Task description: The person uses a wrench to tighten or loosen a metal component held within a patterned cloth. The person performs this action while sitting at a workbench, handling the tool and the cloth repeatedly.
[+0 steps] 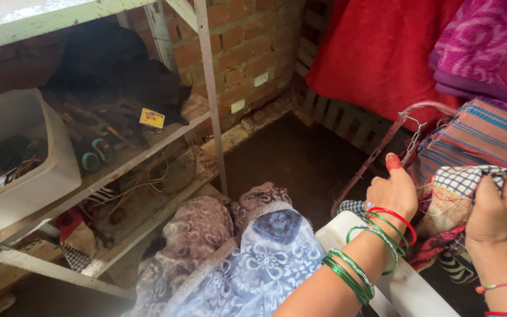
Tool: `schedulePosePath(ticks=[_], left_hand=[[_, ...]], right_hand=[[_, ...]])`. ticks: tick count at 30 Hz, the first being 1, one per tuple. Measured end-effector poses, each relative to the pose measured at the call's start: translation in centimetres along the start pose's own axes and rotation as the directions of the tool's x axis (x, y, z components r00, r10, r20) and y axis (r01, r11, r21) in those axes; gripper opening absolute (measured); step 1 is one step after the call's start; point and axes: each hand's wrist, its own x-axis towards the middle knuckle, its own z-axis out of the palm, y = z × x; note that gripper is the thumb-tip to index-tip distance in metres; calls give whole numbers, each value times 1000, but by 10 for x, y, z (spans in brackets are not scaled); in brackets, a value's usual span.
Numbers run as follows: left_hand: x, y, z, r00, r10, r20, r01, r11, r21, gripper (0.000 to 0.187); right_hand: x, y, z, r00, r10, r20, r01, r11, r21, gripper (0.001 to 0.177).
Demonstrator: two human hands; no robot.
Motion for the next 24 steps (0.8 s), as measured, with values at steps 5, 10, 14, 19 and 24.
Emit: schedulePosePath(ticks=[5,10,14,19,24], left_hand=[[1,0,0,1000,-10,12,10,1000,-22,98],[7,-4,5,999,-20,-24,19,997,-69,96],[17,-10,10,995,1,-100,-10,996,-93,90],[16,-20,11,984,112,-141,-123,990,-72,71],[16,-22,13,939,259,-224,-267,964,-3,51]], right_hand=[[6,9,-7,972,202,118,-227,940,255,28],[7,-10,3,901,413,135,-426,776,465,27],[14,-22,4,764,619,181,-619,626,475,31],[15,-3,-3,837,522,166,-510,853,-110,28],[10,5,-7,845,487,221,-130,588,-799,35]])
